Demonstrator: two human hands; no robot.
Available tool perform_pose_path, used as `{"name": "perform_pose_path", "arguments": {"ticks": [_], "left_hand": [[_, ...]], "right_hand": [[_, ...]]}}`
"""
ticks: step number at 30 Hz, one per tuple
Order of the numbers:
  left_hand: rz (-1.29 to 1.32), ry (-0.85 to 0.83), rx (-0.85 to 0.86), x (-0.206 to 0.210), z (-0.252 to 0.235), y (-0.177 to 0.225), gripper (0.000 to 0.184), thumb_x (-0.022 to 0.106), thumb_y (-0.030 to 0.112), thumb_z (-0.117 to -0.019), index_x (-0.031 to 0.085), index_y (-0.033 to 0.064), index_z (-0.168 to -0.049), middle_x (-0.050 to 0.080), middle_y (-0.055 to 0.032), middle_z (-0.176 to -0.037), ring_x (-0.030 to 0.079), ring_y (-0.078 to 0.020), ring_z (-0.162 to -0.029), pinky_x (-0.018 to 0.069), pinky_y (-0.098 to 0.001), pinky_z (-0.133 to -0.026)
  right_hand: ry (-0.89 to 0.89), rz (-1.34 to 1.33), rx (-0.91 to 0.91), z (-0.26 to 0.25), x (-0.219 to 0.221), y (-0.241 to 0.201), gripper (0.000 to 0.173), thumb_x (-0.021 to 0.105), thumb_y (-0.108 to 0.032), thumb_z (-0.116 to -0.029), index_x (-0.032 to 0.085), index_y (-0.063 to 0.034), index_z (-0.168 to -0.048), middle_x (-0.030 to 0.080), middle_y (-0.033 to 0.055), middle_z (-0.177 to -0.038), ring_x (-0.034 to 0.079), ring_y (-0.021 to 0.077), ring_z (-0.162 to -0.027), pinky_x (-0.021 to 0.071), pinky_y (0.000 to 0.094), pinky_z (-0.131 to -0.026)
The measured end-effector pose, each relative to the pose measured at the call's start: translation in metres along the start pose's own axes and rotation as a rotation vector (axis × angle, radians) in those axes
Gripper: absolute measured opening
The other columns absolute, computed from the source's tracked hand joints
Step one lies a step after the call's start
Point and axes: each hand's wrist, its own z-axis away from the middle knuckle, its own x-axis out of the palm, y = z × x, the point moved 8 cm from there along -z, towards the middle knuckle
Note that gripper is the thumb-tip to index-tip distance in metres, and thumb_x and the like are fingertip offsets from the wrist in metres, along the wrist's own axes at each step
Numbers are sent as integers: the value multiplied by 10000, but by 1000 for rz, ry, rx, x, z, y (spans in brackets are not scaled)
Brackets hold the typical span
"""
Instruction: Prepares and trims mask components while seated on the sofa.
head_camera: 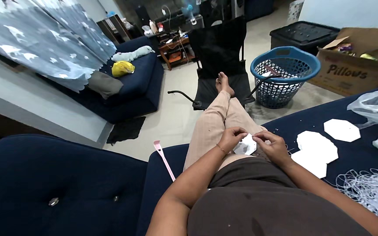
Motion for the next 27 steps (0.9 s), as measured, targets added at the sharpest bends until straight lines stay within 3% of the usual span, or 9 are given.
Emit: {"name": "perform_pose_path", "arguments": {"ticks": [4,10,15,19,24,27], "left_hand": [[56,-32,-69,3,1,-2,150,605,46,-994,655,-75,-1067,654,-50,-829,610,-55,-691,544,-232,-680],[80,-33,-139,4,3,-3,155,642,62,-986,619,-76,-1052,645,-47,-804,618,-66,-674,550,-240,-670],[28,-20,-92,1,1,-3,162,659,108,-978,664,-52,-1001,632,-31,-852,544,-25,-701,468,-201,-652],[100,-28,-98,3,3,-1,157,610,86,-1005,671,-58,-1021,649,-21,-840,569,-22,-701,489,-200,-657],[202,-74,-142,8,4,-4,140,575,68,-1024,650,-48,-1046,645,4,-782,570,-23,-636,474,-186,-588],[204,-84,-138,9,4,-2,140,570,61,-1025,649,-50,-1057,690,-15,-817,610,-24,-658,481,-186,-579]], "right_hand": [[-3,-2,12,0,1,2,189,639,-164,-965,749,-11,-957,725,64,-914,651,40,-804,538,194,-763],[-11,-6,13,1,1,3,190,639,-167,-967,748,-11,-963,727,63,-918,653,39,-807,539,195,-768],[-23,-15,19,1,3,4,193,637,-164,-965,747,-6,-966,727,73,-923,659,51,-804,547,209,-768],[-34,-14,24,1,3,2,195,634,-158,-967,745,2,-973,722,79,-922,656,57,-806,545,213,-769],[-31,-18,19,0,4,3,186,636,-157,-965,748,-8,-964,722,63,-914,646,38,-799,533,192,-760],[-25,-22,15,0,3,2,188,638,-161,-966,746,-7,-965,723,63,-919,646,33,-804,534,189,-762]]}}
